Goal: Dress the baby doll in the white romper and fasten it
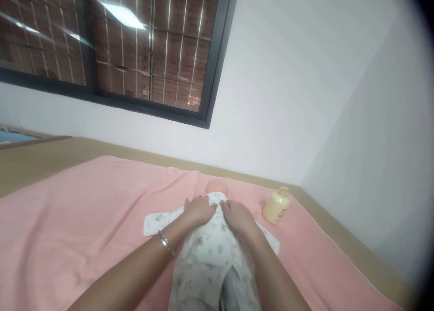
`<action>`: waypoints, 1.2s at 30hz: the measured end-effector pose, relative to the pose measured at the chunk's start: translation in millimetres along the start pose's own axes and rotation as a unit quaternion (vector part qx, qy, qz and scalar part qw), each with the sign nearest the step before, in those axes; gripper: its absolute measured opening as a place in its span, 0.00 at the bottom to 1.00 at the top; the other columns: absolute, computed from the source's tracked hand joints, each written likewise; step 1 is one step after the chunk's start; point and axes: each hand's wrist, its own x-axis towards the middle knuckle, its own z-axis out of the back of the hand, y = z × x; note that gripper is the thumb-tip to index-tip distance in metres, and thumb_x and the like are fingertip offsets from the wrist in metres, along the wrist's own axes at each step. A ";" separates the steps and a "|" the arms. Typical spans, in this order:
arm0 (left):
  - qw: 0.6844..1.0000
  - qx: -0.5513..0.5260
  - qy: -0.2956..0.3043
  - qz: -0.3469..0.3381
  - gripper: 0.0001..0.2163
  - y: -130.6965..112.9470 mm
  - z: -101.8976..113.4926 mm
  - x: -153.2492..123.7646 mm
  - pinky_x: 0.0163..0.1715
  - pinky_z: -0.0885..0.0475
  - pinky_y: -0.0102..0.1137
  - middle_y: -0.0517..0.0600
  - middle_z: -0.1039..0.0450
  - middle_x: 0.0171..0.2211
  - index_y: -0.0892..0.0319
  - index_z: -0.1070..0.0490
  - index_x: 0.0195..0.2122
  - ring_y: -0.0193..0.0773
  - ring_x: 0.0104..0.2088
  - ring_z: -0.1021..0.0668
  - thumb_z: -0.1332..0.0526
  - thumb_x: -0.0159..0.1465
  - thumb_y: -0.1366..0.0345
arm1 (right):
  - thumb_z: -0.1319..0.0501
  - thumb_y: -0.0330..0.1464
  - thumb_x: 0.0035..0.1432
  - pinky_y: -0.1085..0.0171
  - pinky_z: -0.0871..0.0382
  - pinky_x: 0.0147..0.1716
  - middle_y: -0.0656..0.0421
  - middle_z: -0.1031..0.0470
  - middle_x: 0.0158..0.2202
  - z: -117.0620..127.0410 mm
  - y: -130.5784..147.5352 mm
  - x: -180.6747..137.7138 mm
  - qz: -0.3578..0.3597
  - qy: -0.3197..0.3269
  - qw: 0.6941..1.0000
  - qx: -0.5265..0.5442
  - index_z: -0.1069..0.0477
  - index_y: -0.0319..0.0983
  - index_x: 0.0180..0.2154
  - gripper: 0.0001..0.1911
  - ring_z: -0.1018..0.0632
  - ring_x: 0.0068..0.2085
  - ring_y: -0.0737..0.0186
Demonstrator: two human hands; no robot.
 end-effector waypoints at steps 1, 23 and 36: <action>1.000 -0.002 0.012 -0.004 0.25 0.2 2.2 -0.9 0.55 0.49 0.55 0.57 0.31 0.52 0.54 0.34 0.52 0.53 0.53 0.31 0.53 0.60 0.46 | 0.63 0.45 0.65 0.63 0.39 0.35 0.48 0.25 0.40 -1.5 -2.7 2.3 -0.002 0.002 1.000 0.001 0.28 0.36 0.39 0.29 0.26 0.39 0.56; 0.993 0.108 0.052 -0.019 0.32 -4.9 4.7 -15.5 0.52 0.78 0.64 0.62 0.47 0.63 0.60 0.49 0.63 0.57 0.62 0.44 0.61 0.62 0.47 | 0.61 0.39 0.65 0.58 0.39 0.42 0.46 0.26 0.43 -0.8 6.2 -1.7 -0.007 -0.016 0.995 -0.094 0.30 0.34 0.42 0.25 0.25 0.42 0.53; 0.998 0.052 0.037 -0.004 0.27 2.4 2.5 -1.4 0.54 0.66 0.66 0.60 0.36 0.56 0.57 0.40 0.58 0.54 0.57 0.35 0.65 0.65 0.53 | 0.59 0.38 0.64 0.58 0.37 0.36 0.46 0.25 0.36 2.8 17.2 -15.4 -0.001 -0.007 0.992 -0.128 0.27 0.35 0.35 0.24 0.24 0.38 0.50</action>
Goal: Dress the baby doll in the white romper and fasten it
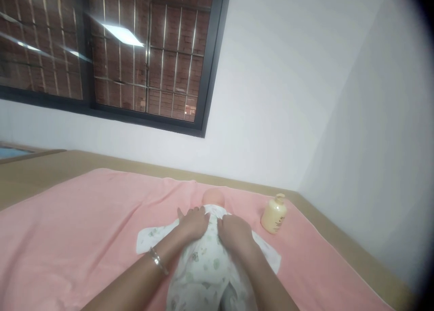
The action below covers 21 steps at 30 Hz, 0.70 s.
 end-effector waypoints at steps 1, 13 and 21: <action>1.000 0.010 -0.008 -0.004 0.27 -3.4 -0.5 -4.0 0.54 0.67 0.65 0.60 0.37 0.57 0.59 0.41 0.58 0.54 0.57 0.37 0.65 0.65 0.53 | 0.60 0.38 0.64 0.58 0.36 0.36 0.46 0.25 0.36 -1.9 -1.1 1.9 -0.002 -0.006 1.000 0.005 0.27 0.35 0.36 0.25 0.24 0.38 0.50; 0.999 0.010 -0.044 -0.009 0.28 -3.9 -11.6 -4.6 0.55 0.61 0.64 0.60 0.37 0.56 0.59 0.40 0.56 0.55 0.57 0.37 0.63 0.64 0.49 | 0.60 0.40 0.65 0.57 0.36 0.38 0.46 0.24 0.35 -5.7 -3.0 4.7 -0.013 -0.009 1.000 0.020 0.26 0.34 0.35 0.26 0.24 0.38 0.51; 0.998 0.010 -0.059 0.006 0.28 -3.3 -15.0 0.7 0.55 0.52 0.58 0.61 0.33 0.52 0.61 0.37 0.53 0.54 0.54 0.34 0.63 0.64 0.48 | 0.60 0.38 0.65 0.56 0.38 0.41 0.44 0.25 0.38 -12.4 -4.4 9.3 -0.030 -0.014 0.997 0.075 0.26 0.33 0.38 0.26 0.25 0.42 0.49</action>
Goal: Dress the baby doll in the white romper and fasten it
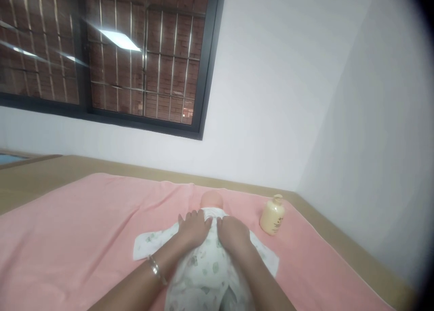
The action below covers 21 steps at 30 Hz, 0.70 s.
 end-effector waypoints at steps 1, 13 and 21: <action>1.000 0.015 -0.002 -0.006 0.28 -2.8 0.6 -3.6 0.54 0.50 0.57 0.62 0.35 0.52 0.61 0.38 0.54 0.55 0.54 0.35 0.63 0.64 0.49 | 0.61 0.39 0.65 0.57 0.38 0.42 0.44 0.26 0.40 -1.0 -3.0 4.0 0.000 0.001 1.000 0.014 0.27 0.33 0.40 0.27 0.25 0.43 0.50; 0.999 -0.044 -0.003 0.001 0.23 2.4 2.7 2.6 0.47 0.38 0.48 0.58 0.31 0.48 0.57 0.33 0.47 0.53 0.49 0.30 0.56 0.61 0.49 | 0.59 0.44 0.63 0.57 0.37 0.40 0.46 0.26 0.42 8.3 -9.4 4.1 0.029 0.025 0.999 0.019 0.29 0.35 0.42 0.27 0.26 0.43 0.51; 0.997 -0.068 -0.021 0.006 0.24 1.3 1.3 0.0 0.55 0.54 0.59 0.57 0.31 0.50 0.56 0.33 0.48 0.53 0.53 0.33 0.56 0.60 0.47 | 0.63 0.40 0.65 0.58 0.36 0.41 0.46 0.26 0.42 1.0 0.1 4.7 -0.015 0.001 1.000 -0.008 0.29 0.35 0.41 0.27 0.25 0.43 0.52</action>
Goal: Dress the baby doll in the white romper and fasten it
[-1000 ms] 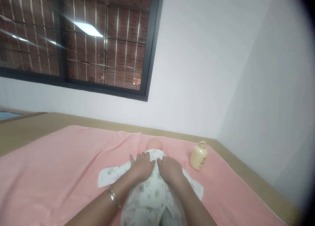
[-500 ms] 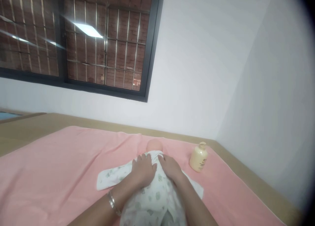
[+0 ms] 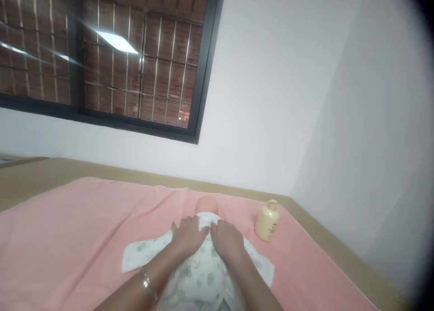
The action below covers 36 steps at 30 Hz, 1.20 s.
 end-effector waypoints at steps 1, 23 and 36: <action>1.000 0.009 0.003 -0.010 0.26 -1.3 -0.2 -2.9 0.55 0.59 0.61 0.57 0.32 0.52 0.56 0.35 0.51 0.54 0.55 0.35 0.55 0.60 0.47 | 0.64 0.41 0.65 0.57 0.36 0.41 0.46 0.26 0.43 -2.9 -3.6 4.9 -0.008 0.007 1.000 0.021 0.29 0.35 0.42 0.28 0.26 0.43 0.51; 0.999 0.043 0.016 -0.029 0.25 1.6 5.8 -0.9 0.54 0.73 0.63 0.58 0.31 0.51 0.55 0.35 0.54 0.55 0.55 0.34 0.54 0.60 0.52 | 0.63 0.43 0.63 0.55 0.37 0.43 0.45 0.26 0.43 -4.6 -14.0 15.6 -0.024 0.030 0.998 0.057 0.30 0.34 0.45 0.29 0.26 0.45 0.50; 0.998 -0.059 -0.024 0.025 0.14 1.3 4.2 9.5 0.55 0.61 0.62 0.52 0.25 0.43 0.53 0.29 0.36 0.49 0.47 0.29 0.53 0.61 0.56 | 0.56 0.43 0.61 0.50 0.42 0.48 0.44 0.29 0.46 5.2 7.0 -11.1 0.020 0.007 0.999 -0.031 0.34 0.33 0.50 0.26 0.30 0.49 0.45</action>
